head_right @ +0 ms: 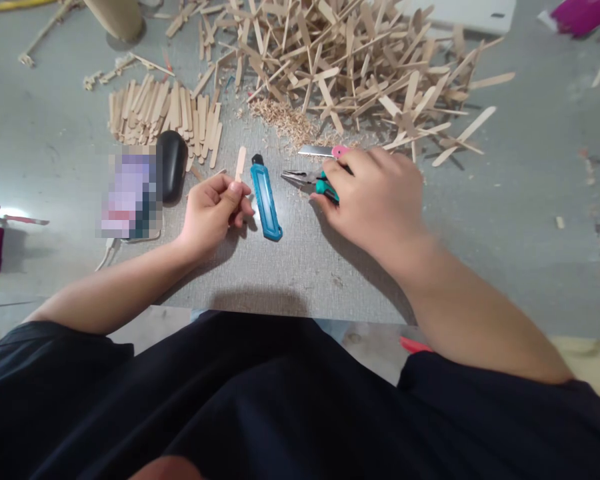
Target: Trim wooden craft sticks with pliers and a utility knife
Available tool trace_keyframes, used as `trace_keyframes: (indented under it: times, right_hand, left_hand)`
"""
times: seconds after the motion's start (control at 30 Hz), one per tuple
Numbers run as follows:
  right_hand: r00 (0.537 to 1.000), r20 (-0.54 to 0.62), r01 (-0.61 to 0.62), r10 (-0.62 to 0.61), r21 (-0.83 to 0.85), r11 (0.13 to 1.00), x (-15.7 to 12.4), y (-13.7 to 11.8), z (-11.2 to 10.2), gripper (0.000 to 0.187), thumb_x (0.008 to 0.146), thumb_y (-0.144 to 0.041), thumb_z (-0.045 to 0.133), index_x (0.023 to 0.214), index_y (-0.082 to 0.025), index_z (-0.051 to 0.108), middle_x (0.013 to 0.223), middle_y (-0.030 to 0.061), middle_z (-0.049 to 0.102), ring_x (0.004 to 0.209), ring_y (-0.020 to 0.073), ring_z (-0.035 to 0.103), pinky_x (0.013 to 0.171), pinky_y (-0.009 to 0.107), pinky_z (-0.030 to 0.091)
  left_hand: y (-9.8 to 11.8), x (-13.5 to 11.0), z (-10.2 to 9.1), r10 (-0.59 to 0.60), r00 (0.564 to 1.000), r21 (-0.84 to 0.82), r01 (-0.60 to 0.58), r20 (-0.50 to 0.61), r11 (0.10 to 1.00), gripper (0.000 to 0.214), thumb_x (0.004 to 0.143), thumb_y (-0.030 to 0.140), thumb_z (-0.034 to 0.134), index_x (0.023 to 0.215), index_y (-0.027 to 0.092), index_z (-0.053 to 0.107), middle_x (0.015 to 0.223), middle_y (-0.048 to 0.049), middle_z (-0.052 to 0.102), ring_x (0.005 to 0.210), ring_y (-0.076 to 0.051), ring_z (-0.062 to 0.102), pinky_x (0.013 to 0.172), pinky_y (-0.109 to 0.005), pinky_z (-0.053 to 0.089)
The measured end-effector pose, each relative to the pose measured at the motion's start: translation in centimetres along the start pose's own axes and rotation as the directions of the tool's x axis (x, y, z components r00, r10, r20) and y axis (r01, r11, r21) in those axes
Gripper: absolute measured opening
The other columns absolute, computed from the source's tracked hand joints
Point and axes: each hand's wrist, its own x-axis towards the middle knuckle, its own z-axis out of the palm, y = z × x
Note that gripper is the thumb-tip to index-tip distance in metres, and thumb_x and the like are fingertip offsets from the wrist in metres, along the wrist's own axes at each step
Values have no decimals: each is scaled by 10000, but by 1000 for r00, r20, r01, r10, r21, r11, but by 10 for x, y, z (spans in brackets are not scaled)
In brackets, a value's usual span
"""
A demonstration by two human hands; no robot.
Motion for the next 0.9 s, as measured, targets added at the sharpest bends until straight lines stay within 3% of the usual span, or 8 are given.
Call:
trace_keyframes:
  times: [0.13,0.2,0.37,0.57,0.7,0.8,0.9]
  right_hand:
    - [994,-95,48,-48,-3,999,-3,-4,-4,426,1148,-486,583,1457,-274,788,1384,187,846,1226,452,800,963,624,629]
    - [991,-123,62,-60,11,998,-6,-7,-6,430,1144,-468,581,1483,-294,781,1388,173,848,1219,440,801,956,618,627]
    - [984,-155,93,-91,3,996,-8,-8,-4,424,1126,-404,594,1479,-274,788,1376,170,857,1249,443,798,974,621,630]
    - [978,-185,97,-99,-19,995,-7,-5,1,413,1120,-444,616,1427,-253,815,1373,158,866,1216,423,816,962,585,642]
    - [983,-160,85,-84,-2,996,-7,-6,-1,399,1122,-421,609,1394,-226,827,1389,183,858,1231,432,813,976,590,640]
    - [986,-148,84,-81,10,996,-7,-7,1,388,1124,-425,606,1399,-250,816,1386,167,859,1245,421,804,998,584,632]
    - [972,-215,102,-95,24,994,-8,-6,5,375,1111,-470,631,1328,-237,829,1340,151,873,1229,410,820,992,565,638]
  left_hand:
    - [-11,1,-6,195,979,-65,-190,67,980,265,1114,293,797,910,184,665,1012,-44,872,641,-51,697,539,-166,561]
    - [-15,2,-7,239,967,-91,-231,86,969,309,1099,377,833,914,179,684,1123,-64,877,698,-44,706,600,-160,576]
    - [-15,5,-5,112,992,-115,-106,48,988,295,1176,206,671,884,166,671,1221,-56,870,609,14,565,583,-136,488]
    - [-20,12,-11,139,990,-100,-135,25,986,235,1167,216,696,935,179,697,1301,-76,871,864,-40,766,669,-141,569]
    - [-22,13,-12,150,988,-104,-146,32,984,237,1161,266,725,941,189,681,1235,-62,878,857,-51,767,678,-151,586]
    - [-18,11,-9,132,991,-100,-129,26,987,250,1168,184,680,918,183,670,1173,-54,877,812,-40,744,670,-149,577]
    - [-12,9,-6,94,995,-51,-93,20,994,294,1176,132,637,886,172,662,1146,-53,873,783,-22,727,647,-134,544]
